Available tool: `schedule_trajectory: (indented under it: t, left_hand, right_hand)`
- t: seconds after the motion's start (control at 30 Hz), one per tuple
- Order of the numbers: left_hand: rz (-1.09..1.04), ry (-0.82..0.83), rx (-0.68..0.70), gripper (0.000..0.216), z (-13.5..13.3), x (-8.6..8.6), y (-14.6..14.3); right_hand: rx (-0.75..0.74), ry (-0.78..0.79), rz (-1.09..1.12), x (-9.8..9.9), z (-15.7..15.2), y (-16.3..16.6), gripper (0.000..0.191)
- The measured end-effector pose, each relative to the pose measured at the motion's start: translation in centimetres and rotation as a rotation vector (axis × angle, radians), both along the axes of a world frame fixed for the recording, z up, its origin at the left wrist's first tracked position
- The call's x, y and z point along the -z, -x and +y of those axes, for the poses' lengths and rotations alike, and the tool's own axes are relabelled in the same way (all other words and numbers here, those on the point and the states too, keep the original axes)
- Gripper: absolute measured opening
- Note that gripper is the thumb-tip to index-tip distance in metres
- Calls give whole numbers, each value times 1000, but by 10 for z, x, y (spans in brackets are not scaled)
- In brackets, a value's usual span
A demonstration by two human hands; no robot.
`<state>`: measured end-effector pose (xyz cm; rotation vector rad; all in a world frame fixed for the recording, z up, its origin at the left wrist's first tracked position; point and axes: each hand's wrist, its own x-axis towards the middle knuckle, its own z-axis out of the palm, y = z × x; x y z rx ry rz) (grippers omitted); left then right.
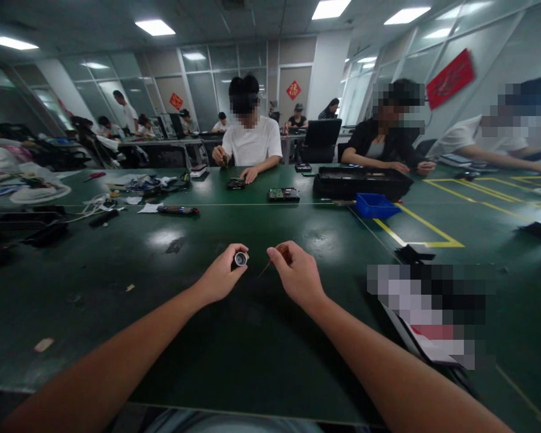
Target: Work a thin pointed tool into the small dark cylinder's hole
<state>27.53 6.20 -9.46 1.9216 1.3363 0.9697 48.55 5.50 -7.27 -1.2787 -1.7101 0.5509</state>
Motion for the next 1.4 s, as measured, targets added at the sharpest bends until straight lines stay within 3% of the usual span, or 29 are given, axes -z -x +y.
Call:
schedule_trajectory:
  t: [0.1, 0.3, 1.17, 1.4]
  left_hand:
    - [47, -65, 28, 28, 2, -1, 4]
    - [92, -132, 44, 38, 6, 2, 7]
    - [108, -125, 65, 36, 5, 3, 8]
    - [137, -149, 61, 36, 5, 3, 8]
  right_hand:
    - [-34, -34, 106, 0, -2, -2, 27]
    - [-99, -84, 337, 2, -4, -1, 23]
    - [-54, -46, 210, 5, 0, 1, 25]
    - [45, -98, -32, -4, -3, -2, 36]
